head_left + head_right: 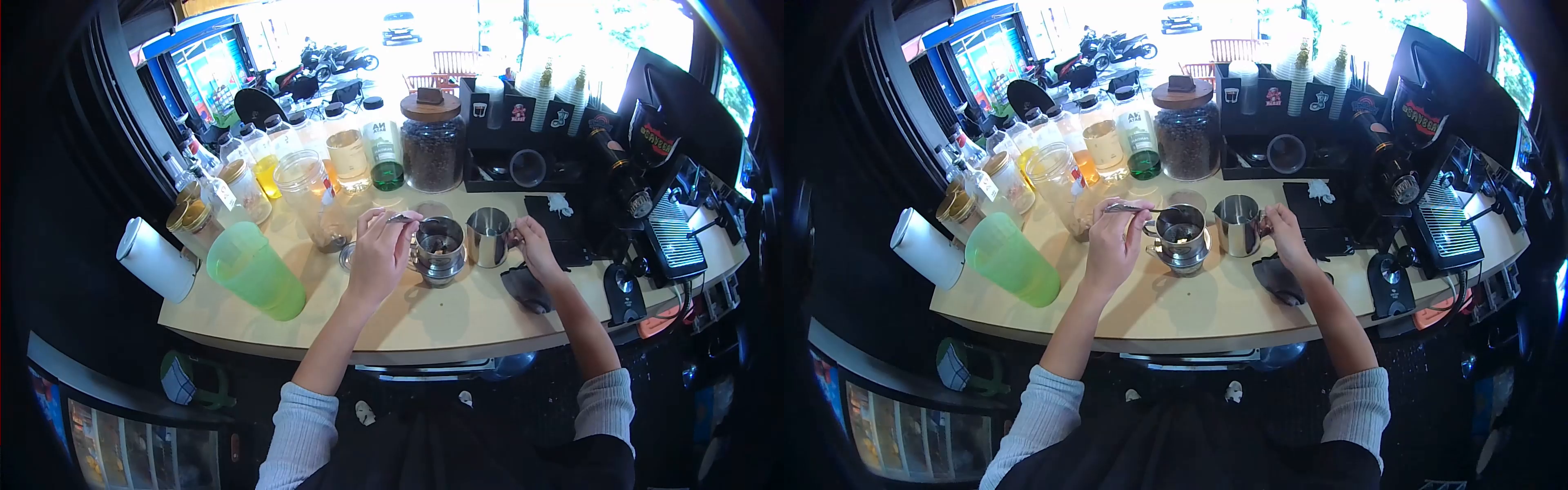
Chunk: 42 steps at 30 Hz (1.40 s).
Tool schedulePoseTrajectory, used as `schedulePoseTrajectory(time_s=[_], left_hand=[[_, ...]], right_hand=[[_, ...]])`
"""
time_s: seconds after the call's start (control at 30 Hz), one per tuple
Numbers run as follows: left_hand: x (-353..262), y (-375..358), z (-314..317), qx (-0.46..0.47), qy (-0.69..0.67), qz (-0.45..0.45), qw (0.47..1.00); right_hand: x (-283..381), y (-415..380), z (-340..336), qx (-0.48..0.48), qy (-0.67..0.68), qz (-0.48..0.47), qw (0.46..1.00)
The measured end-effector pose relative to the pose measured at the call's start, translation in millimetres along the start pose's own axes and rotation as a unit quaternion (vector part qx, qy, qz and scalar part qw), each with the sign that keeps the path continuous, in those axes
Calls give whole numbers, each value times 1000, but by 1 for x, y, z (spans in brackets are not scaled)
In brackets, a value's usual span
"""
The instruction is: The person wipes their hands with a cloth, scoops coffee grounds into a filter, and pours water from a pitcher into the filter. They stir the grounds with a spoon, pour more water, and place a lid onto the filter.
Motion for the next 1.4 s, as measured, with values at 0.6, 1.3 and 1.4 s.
schedulePoseTrajectory(time_s=[0.6, 1.3, 1.4], left_hand=[[-28, 12, 31, 82, 93, 93, 988], [91, -37, 93, 172, -443, -231, 849], [87, -35, 95, 178, -503, -198, 822]], right_hand=[[151, -34, 170, 172, -407, -276, 854], [130, -67, 181, 230, -569, -342, 711], [128, -62, 172, 179, -542, -341, 747]])
Point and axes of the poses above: each hand's wrist, its own y-axis towards the middle knuckle, its own z-axis out of the palm, x = y × z, the point moved 7 cm from there along y, towards the middle knuckle, and after that the axes turned 12 degrees about x, right-handed, at the moved point
